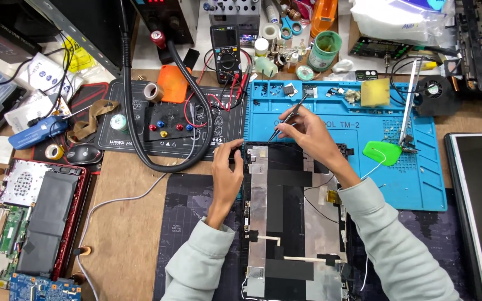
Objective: Routing and securing antenna wires within a laptop screen assembly using a small precision tool.
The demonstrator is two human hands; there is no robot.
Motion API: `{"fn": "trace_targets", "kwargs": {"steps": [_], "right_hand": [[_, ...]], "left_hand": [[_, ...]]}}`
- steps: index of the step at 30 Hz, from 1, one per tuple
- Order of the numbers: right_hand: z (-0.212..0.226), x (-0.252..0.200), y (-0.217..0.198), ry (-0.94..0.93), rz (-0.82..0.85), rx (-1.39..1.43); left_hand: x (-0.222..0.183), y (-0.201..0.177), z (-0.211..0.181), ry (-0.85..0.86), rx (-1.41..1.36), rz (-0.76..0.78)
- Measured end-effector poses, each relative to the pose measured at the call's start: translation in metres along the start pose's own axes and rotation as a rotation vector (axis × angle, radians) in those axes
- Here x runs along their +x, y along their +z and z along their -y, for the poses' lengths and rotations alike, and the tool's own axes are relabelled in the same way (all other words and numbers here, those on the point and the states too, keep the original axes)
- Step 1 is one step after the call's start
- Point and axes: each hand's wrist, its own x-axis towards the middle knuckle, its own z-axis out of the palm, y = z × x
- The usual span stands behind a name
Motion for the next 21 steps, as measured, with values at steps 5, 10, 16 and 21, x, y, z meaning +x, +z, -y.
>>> {"fn": "trace_targets", "kwargs": {"steps": [5, 10, 16, 21], "right_hand": [[-0.004, 0.002, 0.0, -0.007, -0.01, -0.019], [-0.007, 0.002, 0.007, 0.007, 0.012, 0.001], [-0.006, 0.002, 0.014, 0.0, 0.011, 0.048], [-0.003, -0.002, 0.02, -0.004, 0.056, 0.133]], "left_hand": [[0.001, 0.001, 0.005, 0.013, -0.002, -0.001], [0.001, 0.0, 0.01, 0.051, 0.024, 0.026], [0.001, 0.001, 0.013, 0.071, 0.045, 0.022], [0.001, 0.001, 0.013, 0.065, 0.039, 0.019]]}}
